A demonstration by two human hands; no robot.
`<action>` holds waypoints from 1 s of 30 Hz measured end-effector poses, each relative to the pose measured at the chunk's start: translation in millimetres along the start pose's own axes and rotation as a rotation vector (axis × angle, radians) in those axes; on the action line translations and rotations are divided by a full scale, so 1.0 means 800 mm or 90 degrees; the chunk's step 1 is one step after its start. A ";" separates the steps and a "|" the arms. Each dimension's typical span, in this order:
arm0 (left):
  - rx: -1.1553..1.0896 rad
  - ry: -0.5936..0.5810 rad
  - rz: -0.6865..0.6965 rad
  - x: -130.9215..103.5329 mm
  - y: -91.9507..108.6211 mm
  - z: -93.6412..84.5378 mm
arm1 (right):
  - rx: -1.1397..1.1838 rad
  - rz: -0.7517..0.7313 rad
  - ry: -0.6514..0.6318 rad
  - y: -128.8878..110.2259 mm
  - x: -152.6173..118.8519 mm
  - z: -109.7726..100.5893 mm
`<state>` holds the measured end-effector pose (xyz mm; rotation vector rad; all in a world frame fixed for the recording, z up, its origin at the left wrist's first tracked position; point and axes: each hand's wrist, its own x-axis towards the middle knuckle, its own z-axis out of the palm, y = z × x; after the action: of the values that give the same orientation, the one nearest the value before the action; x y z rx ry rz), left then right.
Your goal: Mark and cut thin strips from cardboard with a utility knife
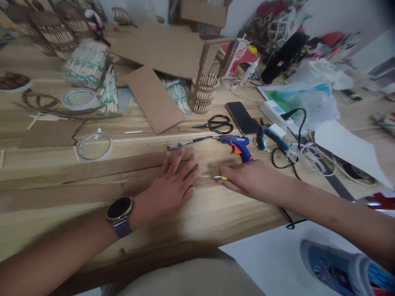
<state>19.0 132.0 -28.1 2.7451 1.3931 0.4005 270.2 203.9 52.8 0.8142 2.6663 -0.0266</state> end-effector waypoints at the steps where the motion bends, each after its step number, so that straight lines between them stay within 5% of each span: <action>1: 0.011 0.005 -0.003 -0.002 -0.001 -0.004 | 0.009 -0.018 0.009 -0.009 0.007 -0.003; 6: 0.049 0.038 0.035 -0.039 -0.012 -0.028 | 0.020 -0.027 -0.009 -0.042 0.030 -0.008; 11: 0.043 -0.006 0.100 -0.073 -0.015 -0.016 | 0.008 -0.022 -0.033 -0.055 0.039 -0.010; 21: 0.040 -0.019 0.114 -0.076 -0.019 -0.004 | -0.030 -0.035 -0.098 -0.073 0.054 -0.032; 30: 0.003 -0.050 0.095 -0.078 -0.021 -0.004 | -0.082 -0.049 -0.070 -0.072 0.058 -0.020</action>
<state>-30.2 91.7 -41.0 2.8445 1.1771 0.2916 198.1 182.9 47.1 0.6501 2.5645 0.0781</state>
